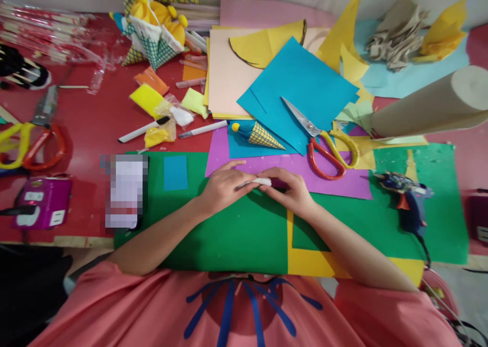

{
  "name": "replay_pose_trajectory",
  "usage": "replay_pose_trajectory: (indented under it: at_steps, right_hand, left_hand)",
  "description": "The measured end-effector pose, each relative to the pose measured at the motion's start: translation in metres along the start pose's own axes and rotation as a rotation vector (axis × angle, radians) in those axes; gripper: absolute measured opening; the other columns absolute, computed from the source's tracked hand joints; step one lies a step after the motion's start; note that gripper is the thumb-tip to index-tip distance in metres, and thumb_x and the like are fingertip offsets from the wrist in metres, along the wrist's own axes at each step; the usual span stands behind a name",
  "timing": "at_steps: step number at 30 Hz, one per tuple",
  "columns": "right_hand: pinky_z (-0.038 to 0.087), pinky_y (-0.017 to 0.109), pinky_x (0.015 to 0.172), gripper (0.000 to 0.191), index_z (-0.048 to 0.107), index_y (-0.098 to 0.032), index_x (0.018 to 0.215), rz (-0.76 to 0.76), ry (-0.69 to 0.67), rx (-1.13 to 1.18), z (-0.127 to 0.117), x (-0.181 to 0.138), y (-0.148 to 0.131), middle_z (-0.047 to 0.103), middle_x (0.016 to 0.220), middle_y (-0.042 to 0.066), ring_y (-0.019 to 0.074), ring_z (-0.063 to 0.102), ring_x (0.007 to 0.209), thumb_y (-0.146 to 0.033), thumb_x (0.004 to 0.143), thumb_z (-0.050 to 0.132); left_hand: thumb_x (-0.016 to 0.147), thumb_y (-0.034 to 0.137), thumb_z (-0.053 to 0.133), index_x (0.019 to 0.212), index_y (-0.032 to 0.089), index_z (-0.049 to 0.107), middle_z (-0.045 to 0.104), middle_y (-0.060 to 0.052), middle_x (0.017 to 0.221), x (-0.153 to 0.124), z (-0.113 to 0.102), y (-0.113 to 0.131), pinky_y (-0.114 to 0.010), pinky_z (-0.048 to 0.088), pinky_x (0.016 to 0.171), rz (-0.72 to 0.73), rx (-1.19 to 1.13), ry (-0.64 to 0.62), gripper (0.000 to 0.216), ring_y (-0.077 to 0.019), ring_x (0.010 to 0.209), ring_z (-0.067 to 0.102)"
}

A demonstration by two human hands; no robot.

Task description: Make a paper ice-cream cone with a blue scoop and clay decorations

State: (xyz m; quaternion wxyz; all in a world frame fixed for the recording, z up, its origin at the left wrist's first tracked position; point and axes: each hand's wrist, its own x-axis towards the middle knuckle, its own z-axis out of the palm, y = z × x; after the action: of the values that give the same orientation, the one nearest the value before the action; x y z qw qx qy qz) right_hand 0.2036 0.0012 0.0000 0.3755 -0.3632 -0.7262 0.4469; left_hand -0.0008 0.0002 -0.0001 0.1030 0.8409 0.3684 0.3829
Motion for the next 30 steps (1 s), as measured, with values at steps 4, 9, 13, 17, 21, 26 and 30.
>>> replay_pose_trajectory:
  at_steps: [4, 9, 13, 17, 21, 26, 30]
  right_hand:
    - [0.057, 0.028, 0.078, 0.015, 0.068, -0.021, 0.102, -0.014, -0.010, 0.020, -0.0012, -0.0005, -0.0022, 0.075, 0.095, 0.006, 0.0163, 0.071, 0.087, -0.027, 0.089, 0.063]
    - [0.057, 0.026, 0.075, 0.013, 0.069, -0.020, 0.098, 0.072, 0.015, 0.044, -0.0024, -0.0012, -0.0038, 0.075, 0.095, 0.006, 0.0157, 0.071, 0.086, -0.026, 0.088, 0.064]
    - [0.057, 0.025, 0.073, 0.017, 0.069, -0.019, 0.099, 0.101, 0.039, 0.060, -0.0009, -0.0018, -0.0009, 0.075, 0.094, 0.006, 0.0158, 0.072, 0.084, -0.031, 0.087, 0.065]
    - [0.057, 0.030, 0.084, 0.041, 0.063, -0.019, 0.117, 0.083, 0.027, 0.085, 0.0006, -0.0019, 0.0023, 0.074, 0.108, 0.008, 0.0188, 0.072, 0.094, -0.035, 0.081, 0.073]
    - [0.057, 0.026, 0.084, 0.024, 0.067, -0.019, 0.108, 0.033, -0.005, 0.013, 0.0002, -0.0001, 0.0022, 0.075, 0.102, 0.006, 0.0166, 0.072, 0.093, -0.024, 0.084, 0.068]
    - [0.056, 0.024, 0.075, 0.013, 0.068, -0.018, 0.098, -0.017, -0.008, -0.026, -0.0011, 0.0015, 0.0003, 0.075, 0.093, 0.005, 0.0146, 0.072, 0.085, -0.019, 0.086, 0.065]
    - [0.056, 0.023, 0.072, 0.009, 0.069, -0.017, 0.093, 0.017, -0.016, -0.037, -0.0019, 0.0011, -0.0013, 0.075, 0.087, 0.004, 0.0139, 0.071, 0.080, -0.021, 0.087, 0.064]
  left_hand:
    - [0.091, 0.029, 0.060, 0.088, 0.019, 0.067, 0.075, 0.002, 0.076, 0.0013, -0.0039, 0.0027, -0.029, 0.060, 0.087, -0.022, -0.077, -0.017, 0.013, -0.0130, 0.081, 0.073]
    - [0.085, 0.033, 0.067, 0.095, 0.016, 0.064, 0.075, -0.003, 0.087, 0.0031, -0.0077, 0.0083, -0.017, 0.058, 0.067, -0.261, -0.245, -0.116, 0.020, -0.0117, 0.079, 0.072]
    - [0.085, 0.026, 0.066, 0.089, 0.017, 0.064, 0.074, 0.000, 0.082, 0.0043, -0.0070, 0.0092, -0.016, 0.054, 0.064, -0.297, -0.270, -0.141, 0.010, -0.0097, 0.072, 0.070]
    - [0.086, 0.025, 0.063, 0.087, 0.017, 0.065, 0.074, -0.001, 0.080, 0.0047, -0.0063, 0.0072, -0.018, 0.053, 0.066, -0.274, -0.216, -0.113, 0.008, -0.0111, 0.072, 0.069]
    - [0.087, 0.025, 0.062, 0.084, 0.018, 0.064, 0.073, 0.000, 0.078, 0.0051, -0.0061, 0.0057, -0.021, 0.053, 0.072, -0.180, -0.187, -0.087, 0.008, -0.0116, 0.073, 0.069]
    - [0.088, 0.028, 0.062, 0.082, 0.018, 0.065, 0.073, 0.000, 0.073, 0.0045, -0.0051, 0.0050, -0.023, 0.054, 0.077, -0.137, -0.128, -0.067, 0.011, -0.0131, 0.076, 0.070]
    - [0.088, 0.026, 0.062, 0.083, 0.018, 0.067, 0.072, 0.001, 0.071, 0.0040, -0.0042, 0.0046, -0.025, 0.054, 0.081, -0.127, -0.149, -0.080, 0.010, -0.0124, 0.074, 0.069]
